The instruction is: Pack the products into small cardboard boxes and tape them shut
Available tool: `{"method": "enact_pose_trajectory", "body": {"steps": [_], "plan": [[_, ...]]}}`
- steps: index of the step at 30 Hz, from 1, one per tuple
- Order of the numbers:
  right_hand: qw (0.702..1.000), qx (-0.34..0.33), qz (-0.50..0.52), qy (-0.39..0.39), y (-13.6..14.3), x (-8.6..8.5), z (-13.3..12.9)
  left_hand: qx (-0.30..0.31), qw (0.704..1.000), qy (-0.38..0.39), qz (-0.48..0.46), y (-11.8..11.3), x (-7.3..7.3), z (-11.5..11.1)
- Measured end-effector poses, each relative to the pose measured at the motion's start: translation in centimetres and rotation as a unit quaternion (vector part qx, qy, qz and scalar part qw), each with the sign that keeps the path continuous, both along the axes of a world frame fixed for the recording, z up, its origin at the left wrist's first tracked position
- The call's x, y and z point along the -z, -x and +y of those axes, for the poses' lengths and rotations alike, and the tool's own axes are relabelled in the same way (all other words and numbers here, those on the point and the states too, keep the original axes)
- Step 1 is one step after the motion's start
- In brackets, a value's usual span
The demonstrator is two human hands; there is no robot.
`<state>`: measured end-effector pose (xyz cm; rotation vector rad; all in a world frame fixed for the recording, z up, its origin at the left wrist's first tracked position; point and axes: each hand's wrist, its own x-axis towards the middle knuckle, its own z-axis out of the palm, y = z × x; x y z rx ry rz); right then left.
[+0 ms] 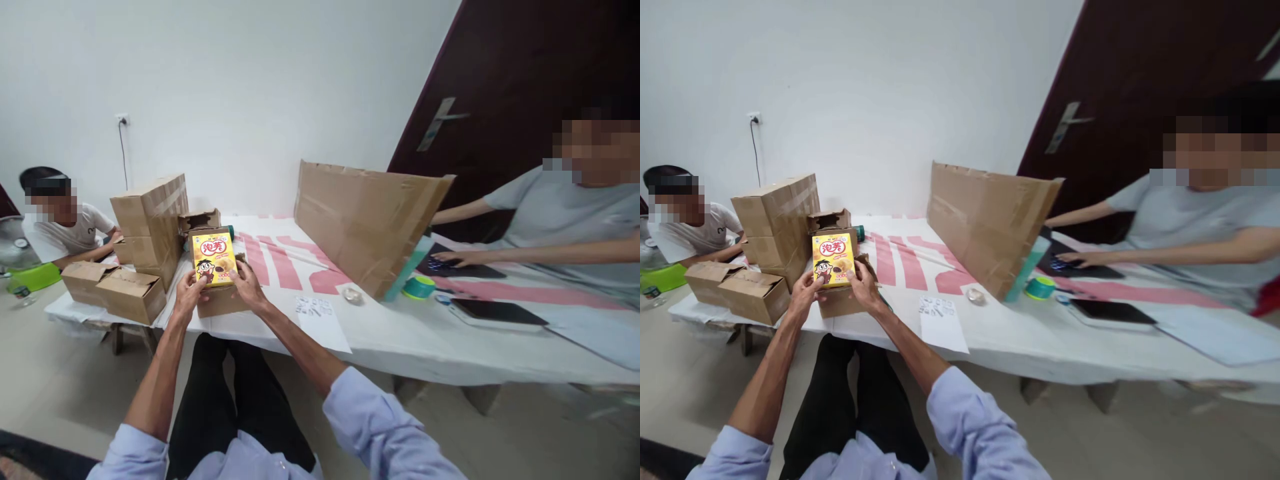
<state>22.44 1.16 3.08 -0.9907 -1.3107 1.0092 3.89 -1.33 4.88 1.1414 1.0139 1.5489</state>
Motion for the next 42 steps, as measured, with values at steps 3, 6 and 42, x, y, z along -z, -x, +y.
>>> {"method": "enact_pose_trajectory", "body": {"steps": [3,6,42], "plan": [[0.999,-0.013,0.017,-0.036,-0.3,-1.7,-0.7,0.008,1.000,-0.018,0.004,-0.2,-1.6,-0.4],[0.994,-0.033,0.052,-0.093,-0.9,-4.7,-1.3,0.027,0.995,-0.092,0.014,-0.8,-4.3,-0.8],[0.998,-0.011,-0.056,0.012,-8.0,6.3,16.1,0.046,0.898,-0.205,0.387,9.1,6.3,-0.5]]}}
